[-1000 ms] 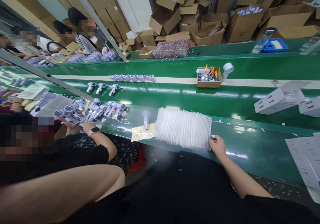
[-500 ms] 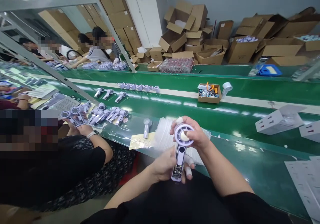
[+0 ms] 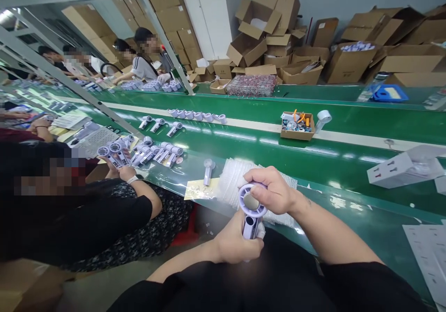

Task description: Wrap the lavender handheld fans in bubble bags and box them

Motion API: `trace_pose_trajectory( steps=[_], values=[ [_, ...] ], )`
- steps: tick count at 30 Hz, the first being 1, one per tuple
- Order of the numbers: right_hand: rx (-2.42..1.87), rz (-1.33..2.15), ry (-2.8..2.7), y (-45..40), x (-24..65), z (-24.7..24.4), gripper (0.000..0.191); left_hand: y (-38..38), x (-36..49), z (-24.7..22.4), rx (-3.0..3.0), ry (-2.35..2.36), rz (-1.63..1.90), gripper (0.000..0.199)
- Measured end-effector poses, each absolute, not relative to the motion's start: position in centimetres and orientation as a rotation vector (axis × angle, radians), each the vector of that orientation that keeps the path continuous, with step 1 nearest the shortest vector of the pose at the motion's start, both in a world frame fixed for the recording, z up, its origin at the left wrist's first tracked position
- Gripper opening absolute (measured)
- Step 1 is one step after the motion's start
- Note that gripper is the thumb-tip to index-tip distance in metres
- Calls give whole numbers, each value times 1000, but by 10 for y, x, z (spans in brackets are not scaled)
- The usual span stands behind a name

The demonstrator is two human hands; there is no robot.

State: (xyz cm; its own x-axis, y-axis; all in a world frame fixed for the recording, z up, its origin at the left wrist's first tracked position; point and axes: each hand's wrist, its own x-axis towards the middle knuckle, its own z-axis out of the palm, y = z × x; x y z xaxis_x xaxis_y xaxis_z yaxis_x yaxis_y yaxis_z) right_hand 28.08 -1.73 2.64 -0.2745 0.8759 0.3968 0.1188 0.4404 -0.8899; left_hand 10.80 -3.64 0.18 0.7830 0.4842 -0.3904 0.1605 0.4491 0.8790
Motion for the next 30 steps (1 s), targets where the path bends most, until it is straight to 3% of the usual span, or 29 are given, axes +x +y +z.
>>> trace_pose_trajectory(
  steps=[5,10,16,22,30],
  values=[
    [-829,1146,-1658,-13,284,26,43,-36,111,5,1296,671,261,43],
    [-1053,965,-1430,-8,285,20,46,-25,113,-1,1007,662,237,46],
    [-950,1117,-1755,-7,299,27,69,-19,111,-9,846,558,93,55],
    [-1173,912,-1562,-19,284,12,47,-30,109,-9,831,664,116,45],
    [-1212,557,-1462,-18,272,-11,44,-29,122,-13,887,741,201,39]
  ],
)
